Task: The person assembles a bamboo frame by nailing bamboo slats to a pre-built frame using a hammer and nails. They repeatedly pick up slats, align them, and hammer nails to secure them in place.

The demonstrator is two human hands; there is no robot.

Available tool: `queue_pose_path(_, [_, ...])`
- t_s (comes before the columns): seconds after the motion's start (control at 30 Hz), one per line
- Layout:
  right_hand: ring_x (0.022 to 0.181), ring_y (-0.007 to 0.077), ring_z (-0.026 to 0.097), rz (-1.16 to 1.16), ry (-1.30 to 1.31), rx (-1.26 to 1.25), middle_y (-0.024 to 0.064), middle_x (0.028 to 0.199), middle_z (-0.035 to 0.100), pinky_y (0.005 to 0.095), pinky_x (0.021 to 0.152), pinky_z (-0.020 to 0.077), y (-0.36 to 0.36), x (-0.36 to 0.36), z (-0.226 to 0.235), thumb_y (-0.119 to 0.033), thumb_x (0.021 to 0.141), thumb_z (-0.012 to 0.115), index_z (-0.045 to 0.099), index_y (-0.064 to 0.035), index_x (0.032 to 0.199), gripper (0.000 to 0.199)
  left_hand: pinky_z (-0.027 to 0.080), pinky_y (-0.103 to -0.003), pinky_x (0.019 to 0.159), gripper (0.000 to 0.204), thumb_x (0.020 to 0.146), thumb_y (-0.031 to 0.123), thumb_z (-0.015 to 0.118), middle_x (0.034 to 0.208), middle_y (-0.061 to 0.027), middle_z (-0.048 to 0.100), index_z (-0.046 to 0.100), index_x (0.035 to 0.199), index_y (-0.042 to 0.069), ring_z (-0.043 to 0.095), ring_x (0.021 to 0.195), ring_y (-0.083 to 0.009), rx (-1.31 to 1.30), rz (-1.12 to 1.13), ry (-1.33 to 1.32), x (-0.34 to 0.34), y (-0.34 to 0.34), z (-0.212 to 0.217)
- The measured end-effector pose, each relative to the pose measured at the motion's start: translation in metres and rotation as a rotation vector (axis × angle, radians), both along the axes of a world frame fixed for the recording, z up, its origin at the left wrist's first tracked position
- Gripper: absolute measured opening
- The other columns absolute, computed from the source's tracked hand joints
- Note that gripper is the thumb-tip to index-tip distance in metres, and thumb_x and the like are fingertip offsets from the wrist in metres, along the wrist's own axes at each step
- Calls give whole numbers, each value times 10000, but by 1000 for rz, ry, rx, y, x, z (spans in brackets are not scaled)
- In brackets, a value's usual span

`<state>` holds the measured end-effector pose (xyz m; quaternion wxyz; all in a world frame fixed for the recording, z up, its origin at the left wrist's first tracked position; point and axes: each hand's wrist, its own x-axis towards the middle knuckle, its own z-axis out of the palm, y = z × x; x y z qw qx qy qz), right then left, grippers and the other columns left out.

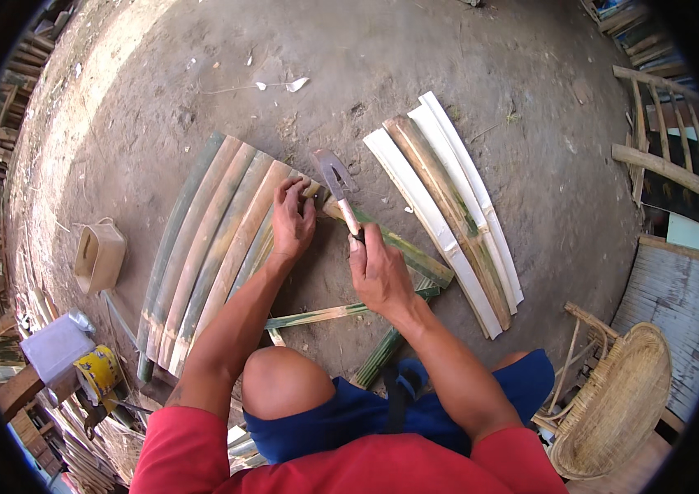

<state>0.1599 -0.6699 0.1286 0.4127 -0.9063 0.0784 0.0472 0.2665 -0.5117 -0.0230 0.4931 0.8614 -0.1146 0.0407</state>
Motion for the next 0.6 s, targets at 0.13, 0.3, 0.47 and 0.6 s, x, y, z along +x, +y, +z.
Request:
queue_pose_path(0.13, [771, 536, 646, 93, -355, 44, 296, 787, 643, 588, 644, 517, 1, -5, 4, -168, 993, 564, 483, 3, 1110, 222, 541, -425, 861, 631, 791, -130, 486, 1344, -212, 486, 535, 1396, 39, 595, 962, -343, -24, 48, -59, -1, 3, -1])
queue_pose_path(0.3, [706, 482, 641, -52, -5, -16, 247, 795, 641, 503, 620, 523, -2, 0, -19, -193, 1034, 492, 517, 16, 1091, 219, 536, -453, 856, 687, 779, -134, 510, 1332, -230, 482, 492, 1438, 62, 602, 970, -371, 3, 8, -41, -2, 4, -2])
queue_pose_path(0.47, [633, 334, 639, 193, -784, 256, 157, 773, 629, 454, 626, 524, 0, -4, -32, -240, 1057, 460, 521, 0, 1011, 252, 534, -463, 864, 700, 777, -133, 515, 1316, -240, 478, 461, 1451, 48, 605, 947, -362, -42, 7, 12, -7, 6, 0])
queue_pose_path(0.6, [814, 521, 663, -43, 75, -42, 286, 881, 671, 551, 706, 544, 3, 0, -44, -150, 1017, 562, 519, 12, 1142, 209, 528, -443, 881, 721, 777, -138, 499, 1322, -231, 482, 438, 1474, 40, 597, 938, -350, -16, -31, -21, -9, 9, 0])
